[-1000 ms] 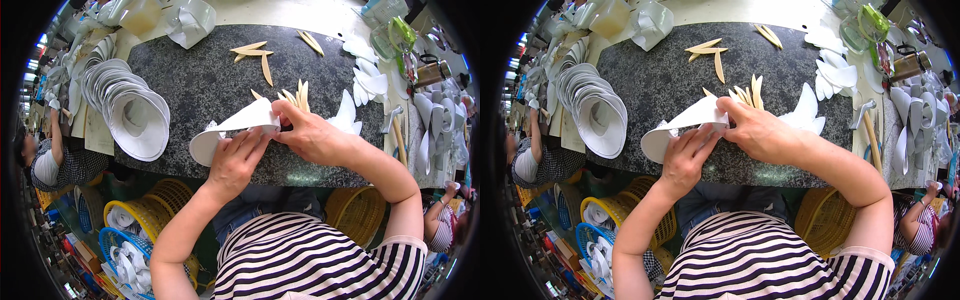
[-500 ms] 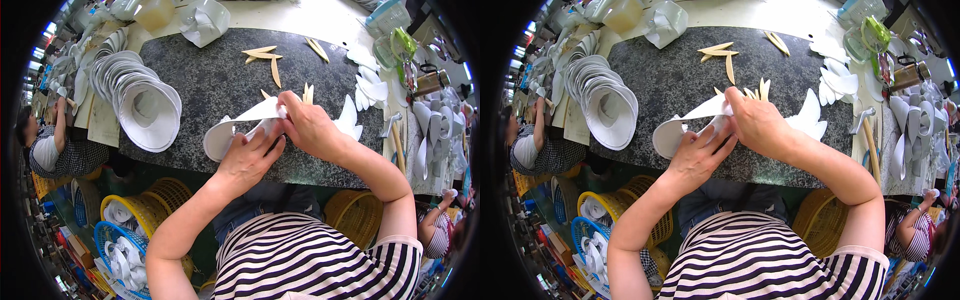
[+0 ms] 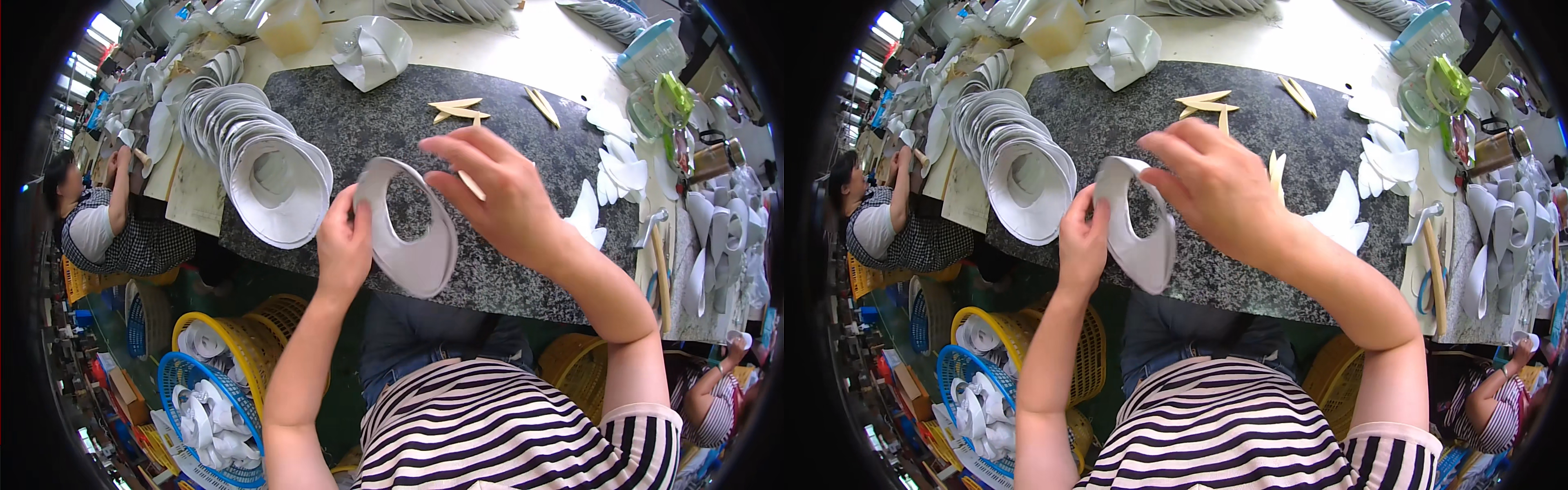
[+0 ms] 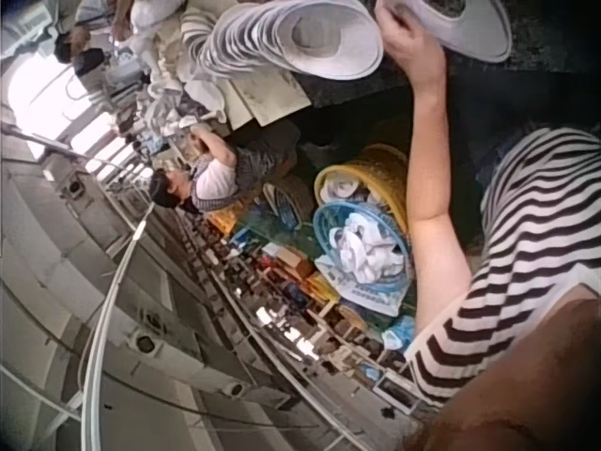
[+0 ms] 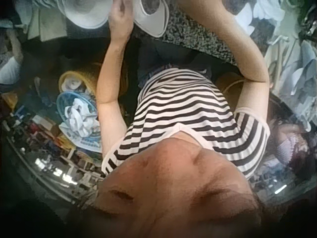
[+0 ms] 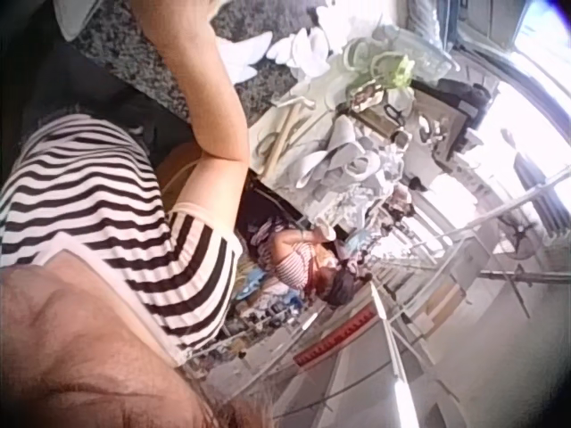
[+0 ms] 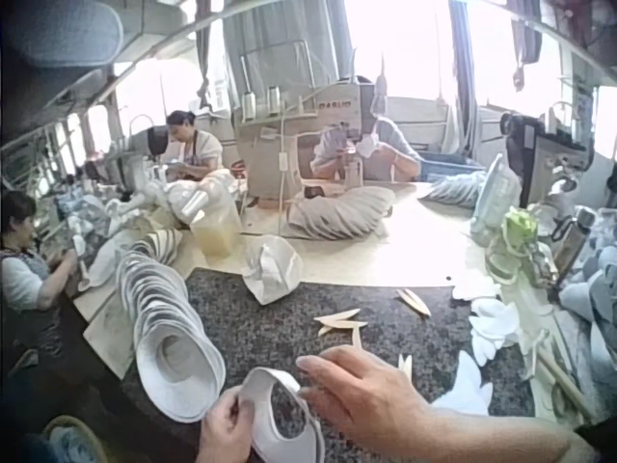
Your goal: The recorder is assembling white shoe uppers by inserting supports and attaching decorative bows.
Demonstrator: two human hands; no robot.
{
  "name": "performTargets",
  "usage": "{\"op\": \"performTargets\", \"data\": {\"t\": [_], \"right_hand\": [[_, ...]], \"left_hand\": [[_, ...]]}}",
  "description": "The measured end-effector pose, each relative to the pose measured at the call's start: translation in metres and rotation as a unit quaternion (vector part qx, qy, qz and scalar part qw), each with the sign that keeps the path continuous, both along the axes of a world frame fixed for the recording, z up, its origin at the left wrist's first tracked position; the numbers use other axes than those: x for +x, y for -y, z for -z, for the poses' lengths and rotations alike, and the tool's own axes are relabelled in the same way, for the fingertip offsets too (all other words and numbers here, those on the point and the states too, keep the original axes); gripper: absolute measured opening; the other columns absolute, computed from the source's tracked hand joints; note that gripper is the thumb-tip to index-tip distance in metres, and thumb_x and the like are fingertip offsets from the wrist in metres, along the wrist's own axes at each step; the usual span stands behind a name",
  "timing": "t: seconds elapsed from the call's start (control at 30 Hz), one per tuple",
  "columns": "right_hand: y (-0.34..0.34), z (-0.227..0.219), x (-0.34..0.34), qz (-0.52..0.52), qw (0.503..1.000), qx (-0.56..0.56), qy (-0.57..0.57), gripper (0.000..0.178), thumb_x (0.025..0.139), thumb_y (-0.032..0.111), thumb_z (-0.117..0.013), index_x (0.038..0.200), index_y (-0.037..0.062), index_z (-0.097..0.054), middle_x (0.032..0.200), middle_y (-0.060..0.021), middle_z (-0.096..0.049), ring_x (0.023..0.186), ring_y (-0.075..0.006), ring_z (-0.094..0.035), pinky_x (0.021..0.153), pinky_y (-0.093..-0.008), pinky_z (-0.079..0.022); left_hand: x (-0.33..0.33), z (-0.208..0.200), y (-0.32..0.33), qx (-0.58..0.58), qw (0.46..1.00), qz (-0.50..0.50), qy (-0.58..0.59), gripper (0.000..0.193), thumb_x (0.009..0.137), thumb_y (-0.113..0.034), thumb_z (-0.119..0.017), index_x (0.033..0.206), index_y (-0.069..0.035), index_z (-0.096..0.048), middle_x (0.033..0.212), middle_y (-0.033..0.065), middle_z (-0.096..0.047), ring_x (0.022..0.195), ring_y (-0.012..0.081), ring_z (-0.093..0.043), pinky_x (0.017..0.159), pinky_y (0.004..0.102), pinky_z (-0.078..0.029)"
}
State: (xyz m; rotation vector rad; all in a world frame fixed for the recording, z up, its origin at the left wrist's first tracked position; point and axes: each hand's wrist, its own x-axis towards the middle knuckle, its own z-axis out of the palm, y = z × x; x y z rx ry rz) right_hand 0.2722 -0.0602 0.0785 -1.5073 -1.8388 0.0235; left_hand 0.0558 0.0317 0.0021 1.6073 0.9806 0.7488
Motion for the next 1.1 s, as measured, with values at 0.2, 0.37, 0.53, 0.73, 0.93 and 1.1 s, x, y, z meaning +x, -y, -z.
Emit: {"op": "performTargets", "data": {"t": [0.2,0.37,0.53,0.73,0.93,1.1], "right_hand": [[0.036,0.013,0.001,-0.034,0.908,-0.356,-0.218,0.051,0.099,0.023,-0.068,0.141,0.0004,-0.054,0.110,-0.0173,-0.071,0.094,-0.0232,-0.071,0.082,-0.0344,-0.057],[0.039,0.037,-0.001,0.033,0.948,-0.117,-0.295,0.029,0.100,0.008,-0.061,0.125,-0.0050,-0.064,0.103,-0.0211,-0.072,0.089,-0.0279,-0.072,0.076,-0.0361,-0.057],[0.064,0.014,-0.015,-0.109,0.988,0.056,-0.091,0.039,0.082,-0.003,-0.070,0.120,-0.0060,-0.063,0.103,-0.0144,-0.069,0.089,-0.0316,-0.070,0.081,-0.0370,-0.058],[0.074,0.078,-0.043,-0.085,0.985,-0.123,0.085,0.059,0.091,0.018,-0.071,0.143,-0.0024,-0.052,0.138,-0.0194,-0.061,0.136,-0.0311,-0.053,0.115,-0.0434,-0.042],[0.089,0.051,-0.007,-0.223,0.959,-0.150,-0.086,0.036,0.094,0.016,-0.070,0.128,0.0054,-0.067,0.123,-0.0144,-0.071,0.119,-0.0314,-0.066,0.108,-0.0463,-0.049],[0.178,0.023,0.094,0.372,0.920,-0.098,-0.070,0.026,0.096,0.009,-0.065,0.121,0.0004,-0.067,0.110,-0.0184,-0.071,0.100,-0.0349,-0.070,0.088,-0.0407,-0.056]], "left_hand": [[-0.007,0.005,0.050,-0.180,0.977,-0.046,0.103,0.033,0.107,-0.011,-0.053,0.133,0.000,-0.036,0.117,0.0170,-0.065,0.103,0.0154,-0.066,0.085,0.0316,-0.058],[-0.013,0.000,0.059,-0.165,0.978,-0.031,0.122,0.032,0.109,-0.015,-0.052,0.135,-0.006,-0.035,0.118,0.0151,-0.066,0.102,0.0177,-0.069,0.089,0.0362,-0.061],[0.004,0.011,0.066,-0.137,0.970,-0.109,0.167,0.028,0.109,-0.014,-0.050,0.128,-0.002,-0.033,0.121,0.0189,-0.065,0.110,0.0169,-0.064,0.090,0.0306,-0.056],[0.006,0.012,0.063,0.002,0.991,-0.032,0.133,0.048,0.104,-0.003,-0.056,0.140,-0.003,-0.025,0.137,0.0250,-0.057,0.116,0.0225,-0.062,0.093,0.0330,-0.055],[-0.003,-0.024,0.006,0.345,0.920,0.041,-0.183,0.038,0.095,0.001,-0.058,0.132,-0.003,-0.062,0.115,0.0180,-0.065,0.085,0.0278,-0.066,0.074,0.0351,-0.053],[-0.001,-0.064,-0.008,0.299,0.902,0.132,-0.281,0.025,0.088,-0.001,-0.060,0.112,0.000,-0.069,0.087,0.0202,-0.070,0.078,0.0373,-0.069,0.076,0.0452,-0.054]]}}
